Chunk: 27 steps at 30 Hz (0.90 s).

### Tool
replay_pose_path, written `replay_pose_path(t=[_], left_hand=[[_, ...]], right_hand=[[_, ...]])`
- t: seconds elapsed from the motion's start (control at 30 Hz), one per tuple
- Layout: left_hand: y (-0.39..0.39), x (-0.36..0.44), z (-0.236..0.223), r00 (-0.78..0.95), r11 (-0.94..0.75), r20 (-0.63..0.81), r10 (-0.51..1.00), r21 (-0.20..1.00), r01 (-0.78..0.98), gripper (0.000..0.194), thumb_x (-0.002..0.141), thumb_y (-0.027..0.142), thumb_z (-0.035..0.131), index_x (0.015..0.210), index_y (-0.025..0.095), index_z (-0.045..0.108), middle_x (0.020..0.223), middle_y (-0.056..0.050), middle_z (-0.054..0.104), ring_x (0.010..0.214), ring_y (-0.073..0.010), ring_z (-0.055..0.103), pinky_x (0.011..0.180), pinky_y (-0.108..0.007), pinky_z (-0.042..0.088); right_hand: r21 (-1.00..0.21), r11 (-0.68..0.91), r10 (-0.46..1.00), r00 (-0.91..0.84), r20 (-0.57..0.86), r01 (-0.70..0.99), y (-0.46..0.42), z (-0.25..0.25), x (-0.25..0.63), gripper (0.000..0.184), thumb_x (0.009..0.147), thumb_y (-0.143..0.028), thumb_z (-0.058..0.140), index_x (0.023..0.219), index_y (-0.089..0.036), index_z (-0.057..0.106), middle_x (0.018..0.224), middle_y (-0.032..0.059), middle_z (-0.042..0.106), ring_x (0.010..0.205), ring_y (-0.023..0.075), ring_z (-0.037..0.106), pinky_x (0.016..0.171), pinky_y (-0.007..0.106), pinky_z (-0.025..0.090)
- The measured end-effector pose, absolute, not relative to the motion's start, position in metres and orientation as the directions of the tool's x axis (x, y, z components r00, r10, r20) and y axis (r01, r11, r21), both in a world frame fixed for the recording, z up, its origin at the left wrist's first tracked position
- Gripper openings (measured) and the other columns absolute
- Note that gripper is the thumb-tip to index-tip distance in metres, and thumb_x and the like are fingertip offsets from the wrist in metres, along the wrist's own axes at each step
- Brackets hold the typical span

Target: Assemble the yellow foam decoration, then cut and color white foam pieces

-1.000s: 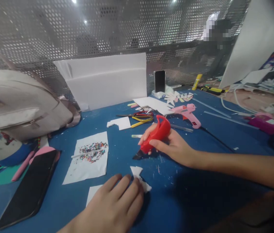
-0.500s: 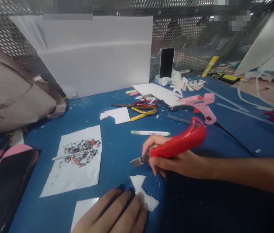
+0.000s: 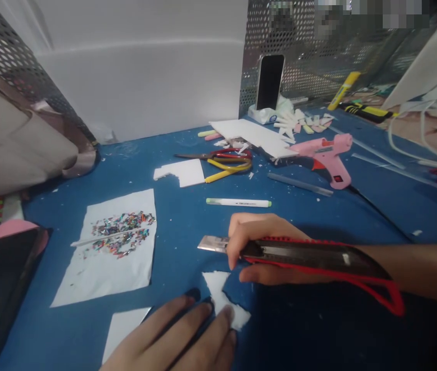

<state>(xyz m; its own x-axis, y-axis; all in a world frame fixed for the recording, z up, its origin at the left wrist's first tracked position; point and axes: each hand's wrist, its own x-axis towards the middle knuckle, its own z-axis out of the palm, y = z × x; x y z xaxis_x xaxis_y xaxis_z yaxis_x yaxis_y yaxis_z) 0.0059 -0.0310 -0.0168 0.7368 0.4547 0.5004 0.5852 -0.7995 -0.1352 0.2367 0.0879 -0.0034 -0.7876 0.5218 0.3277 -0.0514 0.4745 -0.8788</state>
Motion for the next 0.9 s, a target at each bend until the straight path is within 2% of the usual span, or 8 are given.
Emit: replay_pose_path(t=[0.17,0.23,0.33,0.47,0.57,0.7,0.77,0.9], left_hand=[[-0.029,0.006,-0.012,0.712,-0.808,0.569,0.411,-0.134,0.574,0.033,0.098,0.007,0.043,0.098,0.022,0.072,0.096,0.007,0.07,0.087,-0.009,0.064,0.117,-0.03,0.029],[-0.03,0.006,-0.01,0.714,-0.804,0.557,0.425,-0.13,0.58,0.033,0.098,0.006,0.042,0.097,0.021,0.072,0.089,0.006,0.07,0.082,-0.01,0.064,0.115,-0.03,0.031],[-0.031,0.007,-0.006,0.736,-0.806,0.462,0.495,-0.071,0.587,0.032,0.099,0.01,0.041,0.105,0.019,0.071,0.102,0.004,0.072,0.091,-0.0138,0.064,0.11,-0.031,0.034],[-0.029,0.008,-0.003,0.704,-0.788,0.472,0.531,-0.031,0.615,0.027,0.1,0.018,0.045,0.105,0.016,0.071,0.11,0.001,0.072,0.094,-0.0164,0.065,0.102,-0.032,0.039],[-0.028,0.008,-0.001,0.708,-0.787,0.465,0.532,-0.037,0.615,0.029,0.101,0.018,0.043,0.106,0.016,0.071,0.111,0.0,0.072,0.095,-0.0164,0.066,0.098,-0.032,0.043],[-0.028,0.006,0.0,0.715,-0.786,0.454,0.531,-0.051,0.616,0.029,0.1,0.017,0.043,0.11,0.016,0.07,0.114,-0.002,0.071,0.098,-0.0167,0.067,0.099,-0.032,0.045],[-0.028,0.006,0.0,0.712,-0.792,0.465,0.526,-0.037,0.61,0.028,0.1,0.016,0.044,0.109,0.015,0.07,0.112,-0.003,0.072,0.097,-0.016,0.067,0.101,-0.031,0.044],[-0.027,0.008,0.001,0.719,-0.812,0.469,0.513,-0.007,0.584,0.028,0.1,0.014,0.044,0.106,0.013,0.071,0.11,-0.003,0.073,0.098,-0.016,0.068,0.101,-0.029,0.045]], right_hand=[[-0.848,0.528,0.467,-0.817,0.34,-0.051,0.084,-0.006,0.236,0.018,0.083,-0.024,0.071,0.099,-0.016,0.064,0.088,0.0031,0.064,0.076,0.0101,0.058,0.072,0.021,0.046],[-0.844,0.533,0.464,-0.811,0.357,-0.066,0.082,-0.006,0.235,0.018,0.082,-0.024,0.071,0.097,-0.016,0.064,0.086,0.0024,0.064,0.073,0.0101,0.058,0.069,0.021,0.046],[-0.827,0.558,0.504,-0.76,0.41,-0.076,0.078,-0.005,0.237,0.007,0.083,-0.023,0.067,0.084,-0.017,0.064,0.071,-0.0004,0.061,0.061,0.0082,0.053,0.058,0.02,0.042],[-0.818,0.572,0.532,-0.732,0.425,-0.06,0.074,-0.002,0.241,0.014,0.085,-0.017,0.059,0.072,-0.016,0.061,0.065,-0.0009,0.058,0.055,0.0073,0.05,0.054,0.02,0.04],[-0.806,0.592,0.579,-0.711,0.399,0.029,0.072,0.002,0.244,0.007,0.087,-0.021,0.059,0.084,-0.016,0.062,0.073,0.0001,0.061,0.06,0.0082,0.053,0.058,0.02,0.042],[-0.843,0.52,0.628,-0.73,0.27,0.136,0.076,0.005,0.241,0.015,0.091,-0.029,0.059,0.101,-0.018,0.061,0.082,0.0,0.066,0.064,0.0093,0.06,0.063,0.021,0.046],[-0.847,0.502,0.618,-0.757,0.212,0.173,0.079,0.004,0.238,0.018,0.09,-0.032,0.063,0.103,-0.019,0.062,0.088,0.001,0.069,0.076,0.0123,0.064,0.073,0.024,0.048],[-0.771,0.613,0.552,-0.791,0.263,0.171,0.084,-0.001,0.234,0.033,0.082,-0.038,0.073,0.107,-0.02,0.061,0.106,0.0049,0.068,0.096,0.0178,0.062,0.088,0.031,0.045]])
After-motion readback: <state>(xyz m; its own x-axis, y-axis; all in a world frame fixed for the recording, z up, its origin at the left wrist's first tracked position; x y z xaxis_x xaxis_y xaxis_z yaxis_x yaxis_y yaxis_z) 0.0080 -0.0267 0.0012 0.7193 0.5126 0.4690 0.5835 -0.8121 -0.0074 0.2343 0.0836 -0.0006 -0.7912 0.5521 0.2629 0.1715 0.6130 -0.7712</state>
